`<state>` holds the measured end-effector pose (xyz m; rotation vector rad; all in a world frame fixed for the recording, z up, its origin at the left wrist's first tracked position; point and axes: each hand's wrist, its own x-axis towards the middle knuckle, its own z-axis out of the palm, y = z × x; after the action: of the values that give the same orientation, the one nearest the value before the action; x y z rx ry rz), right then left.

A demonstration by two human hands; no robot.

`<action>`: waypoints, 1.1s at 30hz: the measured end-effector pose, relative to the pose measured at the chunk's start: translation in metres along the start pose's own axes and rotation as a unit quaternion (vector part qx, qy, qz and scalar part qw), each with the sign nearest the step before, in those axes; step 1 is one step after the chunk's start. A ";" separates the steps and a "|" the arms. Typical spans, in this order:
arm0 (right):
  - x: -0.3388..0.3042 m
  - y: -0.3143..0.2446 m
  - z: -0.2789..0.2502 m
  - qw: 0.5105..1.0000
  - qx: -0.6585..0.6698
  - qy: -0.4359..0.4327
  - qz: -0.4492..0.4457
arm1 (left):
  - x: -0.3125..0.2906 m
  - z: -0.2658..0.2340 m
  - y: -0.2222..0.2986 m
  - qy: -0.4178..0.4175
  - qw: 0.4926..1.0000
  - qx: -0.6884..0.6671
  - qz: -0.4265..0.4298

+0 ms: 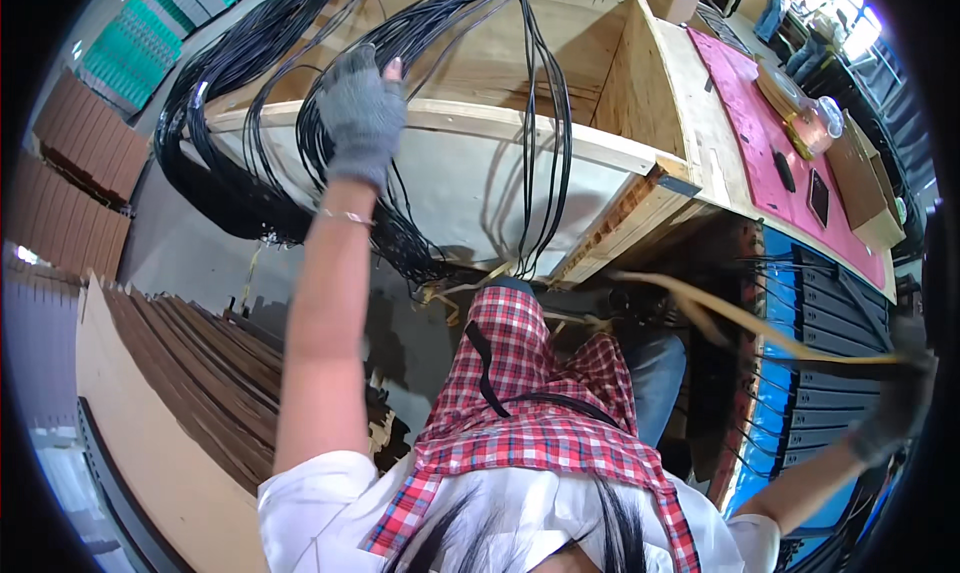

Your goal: The person attaches black tape onto the ends of individual wires by hand.

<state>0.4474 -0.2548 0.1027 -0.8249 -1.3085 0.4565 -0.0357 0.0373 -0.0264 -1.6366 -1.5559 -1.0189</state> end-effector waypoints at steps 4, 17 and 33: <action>-0.031 0.087 0.088 0.965 0.102 -0.172 0.171 | -0.079 -0.001 0.060 -0.198 0.904 -0.360 -0.118; -0.071 0.131 0.087 0.947 0.038 -0.153 0.281 | -0.201 0.026 0.103 -0.289 0.858 -0.410 -0.112; -0.066 0.154 0.116 0.964 0.022 -0.184 0.190 | -0.101 -0.089 0.034 -0.086 0.815 -0.512 -0.257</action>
<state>0.3435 -0.1710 -0.0513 -0.9897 -1.4732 0.9777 -0.0102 -0.0923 -0.0694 -2.0231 -1.7195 -2.3635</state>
